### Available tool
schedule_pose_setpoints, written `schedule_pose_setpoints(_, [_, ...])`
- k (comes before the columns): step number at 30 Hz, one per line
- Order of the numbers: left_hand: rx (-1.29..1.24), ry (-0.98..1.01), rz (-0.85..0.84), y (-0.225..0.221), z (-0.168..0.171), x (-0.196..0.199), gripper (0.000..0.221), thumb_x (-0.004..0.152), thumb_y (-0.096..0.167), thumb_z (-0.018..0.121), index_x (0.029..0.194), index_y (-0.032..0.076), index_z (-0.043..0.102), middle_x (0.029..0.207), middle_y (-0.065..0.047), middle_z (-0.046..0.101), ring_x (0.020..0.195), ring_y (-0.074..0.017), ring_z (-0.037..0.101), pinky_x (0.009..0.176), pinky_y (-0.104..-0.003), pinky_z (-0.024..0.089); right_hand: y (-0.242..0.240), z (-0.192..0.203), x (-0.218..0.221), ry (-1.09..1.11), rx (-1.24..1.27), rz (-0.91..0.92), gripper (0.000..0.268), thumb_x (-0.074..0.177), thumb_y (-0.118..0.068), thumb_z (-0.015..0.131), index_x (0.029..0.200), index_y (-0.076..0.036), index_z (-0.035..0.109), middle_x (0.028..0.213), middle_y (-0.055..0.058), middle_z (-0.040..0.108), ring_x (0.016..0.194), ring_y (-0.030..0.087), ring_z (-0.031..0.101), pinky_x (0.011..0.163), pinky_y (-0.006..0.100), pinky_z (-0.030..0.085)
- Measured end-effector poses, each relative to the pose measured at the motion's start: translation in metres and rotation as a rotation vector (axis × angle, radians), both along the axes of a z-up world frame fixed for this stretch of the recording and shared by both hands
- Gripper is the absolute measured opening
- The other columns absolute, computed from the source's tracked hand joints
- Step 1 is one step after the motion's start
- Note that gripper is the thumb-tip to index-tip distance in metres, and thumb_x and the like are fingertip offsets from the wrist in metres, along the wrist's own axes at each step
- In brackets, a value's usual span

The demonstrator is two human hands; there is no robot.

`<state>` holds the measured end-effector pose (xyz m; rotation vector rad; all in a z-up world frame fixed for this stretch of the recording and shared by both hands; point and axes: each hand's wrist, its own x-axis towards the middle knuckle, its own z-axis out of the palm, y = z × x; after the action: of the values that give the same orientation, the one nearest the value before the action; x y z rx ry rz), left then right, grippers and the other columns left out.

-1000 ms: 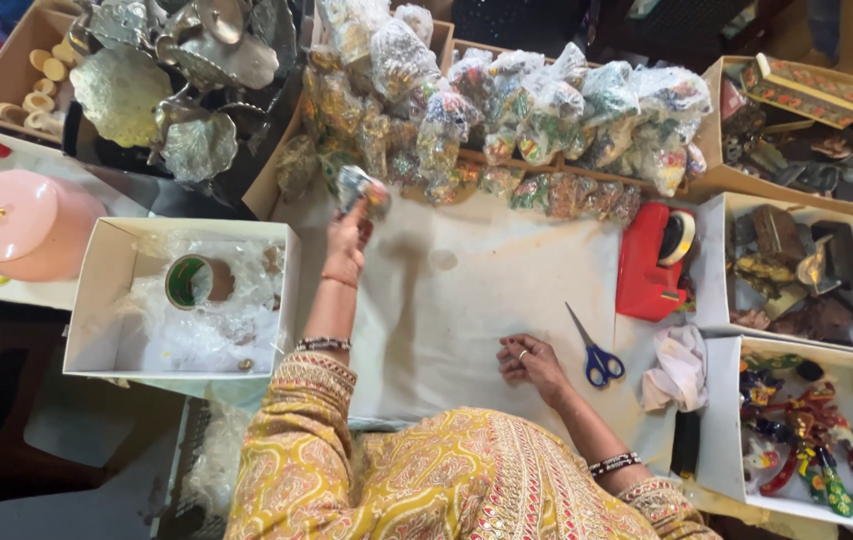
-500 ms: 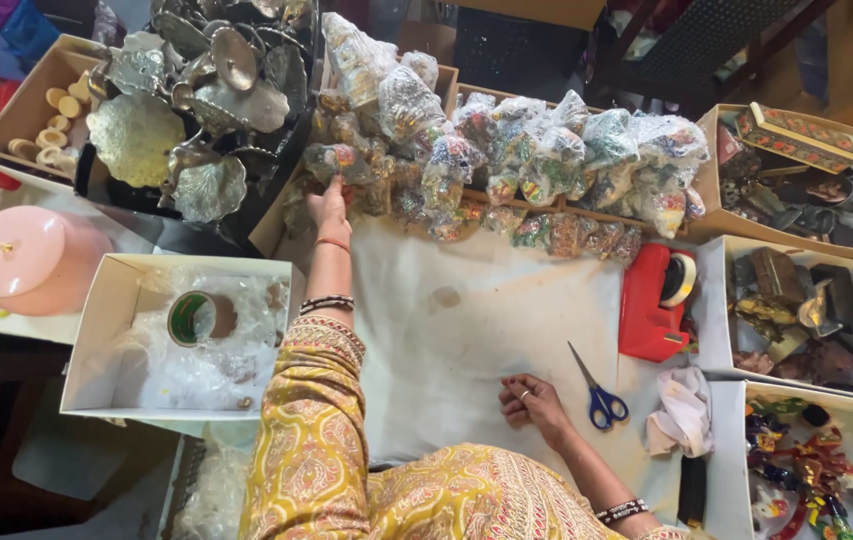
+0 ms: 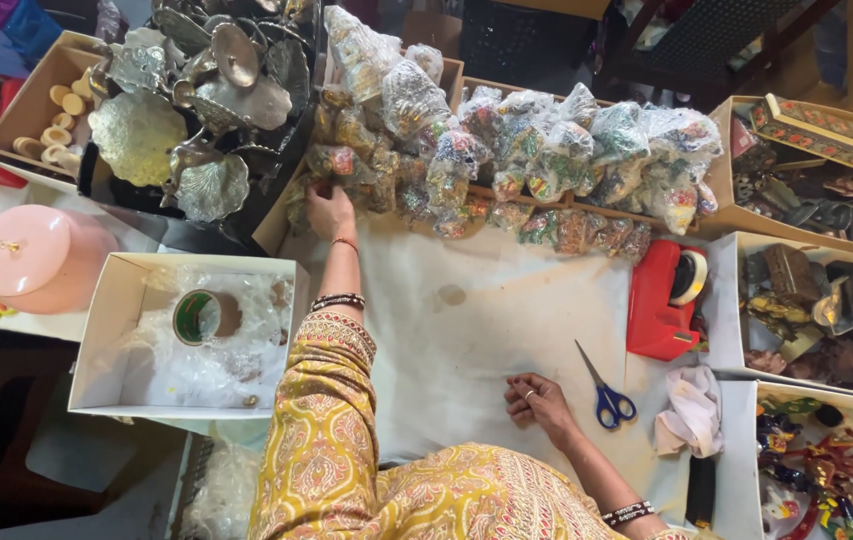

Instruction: Wrap small figurines in bubble wrap and secure them with tape for shipment.

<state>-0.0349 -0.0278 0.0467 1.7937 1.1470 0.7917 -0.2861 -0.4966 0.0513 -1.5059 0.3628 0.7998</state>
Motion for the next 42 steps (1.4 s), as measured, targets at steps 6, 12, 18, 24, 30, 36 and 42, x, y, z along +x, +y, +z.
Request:
schedule_pose_setpoints(6, [-0.002, -0.061, -0.056, -0.032, -0.001, -0.020, 0.043, 0.084, 0.029, 0.071, 0.123, 0.014, 0.062, 0.102, -0.010, 0.077, 0.095, -0.0298, 0.074, 0.084, -0.045, 0.056, -0.001, -0.001, -0.001, -0.014, 0.022, 0.000, 0.035, 0.100, -0.028, 0.060, 0.117, 0.001, 0.067, 0.091, 0.011, 0.071, 0.069, 0.017, 0.068, 0.059, 0.030, 0.057])
schedule_pose_setpoints(12, [-0.020, -0.115, -0.218, -0.062, -0.021, -0.036, 0.054, 0.083, 0.029, 0.071, 0.131, 0.010, 0.054, 0.104, -0.010, 0.074, 0.093, -0.0303, 0.072, 0.084, -0.046, 0.053, -0.003, -0.013, 0.000, -0.021, 0.024, -0.006, 0.033, 0.101, -0.027, 0.059, 0.117, 0.001, 0.067, 0.092, 0.011, 0.070, 0.070, 0.017, 0.069, 0.059, 0.030, 0.057])
schedule_pose_setpoints(18, [0.167, 0.114, -0.623, -0.101, 0.002, -0.070, 0.054, 0.086, 0.037, 0.078, 0.129, 0.011, 0.058, 0.109, -0.018, 0.071, 0.100, -0.0416, 0.066, 0.083, -0.053, 0.051, -0.002, -0.009, -0.002, -0.018, 0.070, -0.008, 0.031, 0.101, -0.025, 0.060, 0.116, 0.002, 0.065, 0.091, 0.010, 0.069, 0.069, 0.017, 0.067, 0.055, 0.028, 0.055])
schedule_pose_setpoints(24, [0.369, 0.074, -0.590, -0.095, -0.003, -0.059, 0.038, 0.090, 0.026, 0.072, 0.125, 0.014, 0.063, 0.116, -0.020, 0.072, 0.107, -0.0432, 0.065, 0.091, -0.053, 0.052, -0.001, -0.011, -0.002, -0.005, 0.064, -0.039, 0.032, 0.101, -0.026, 0.060, 0.115, 0.002, 0.065, 0.090, 0.011, 0.069, 0.066, 0.017, 0.065, 0.051, 0.028, 0.052])
schedule_pose_setpoints(30, [0.412, 0.064, -0.457, -0.085, 0.010, -0.050, 0.058, 0.081, 0.018, 0.075, 0.134, 0.007, 0.058, 0.120, -0.024, 0.065, 0.108, -0.0436, 0.062, 0.094, -0.052, 0.049, 0.002, 0.002, -0.002, -0.029, -0.001, 0.001, 0.033, 0.101, -0.028, 0.060, 0.117, 0.000, 0.066, 0.092, 0.010, 0.071, 0.069, 0.017, 0.069, 0.056, 0.030, 0.057])
schedule_pose_setpoints(36, [0.502, 0.005, -0.303, -0.060, 0.012, -0.037, 0.066, 0.080, 0.008, 0.076, 0.140, 0.010, 0.047, 0.131, -0.017, 0.061, 0.122, -0.0395, 0.057, 0.102, -0.050, 0.045, 0.001, -0.003, -0.002, -0.022, 0.014, -0.005, 0.035, 0.100, -0.029, 0.060, 0.117, 0.001, 0.066, 0.091, 0.011, 0.070, 0.069, 0.018, 0.068, 0.056, 0.031, 0.057])
schedule_pose_setpoints(42, [0.433, 0.020, -0.342, -0.033, 0.061, -0.037, 0.072, 0.079, 0.013, 0.082, 0.141, 0.019, 0.044, 0.154, -0.026, 0.046, 0.129, -0.0448, 0.055, 0.100, -0.050, 0.050, -0.002, -0.011, -0.001, -0.019, 0.039, -0.005, 0.034, 0.100, -0.028, 0.061, 0.116, 0.001, 0.066, 0.091, 0.011, 0.070, 0.069, 0.018, 0.068, 0.056, 0.031, 0.057])
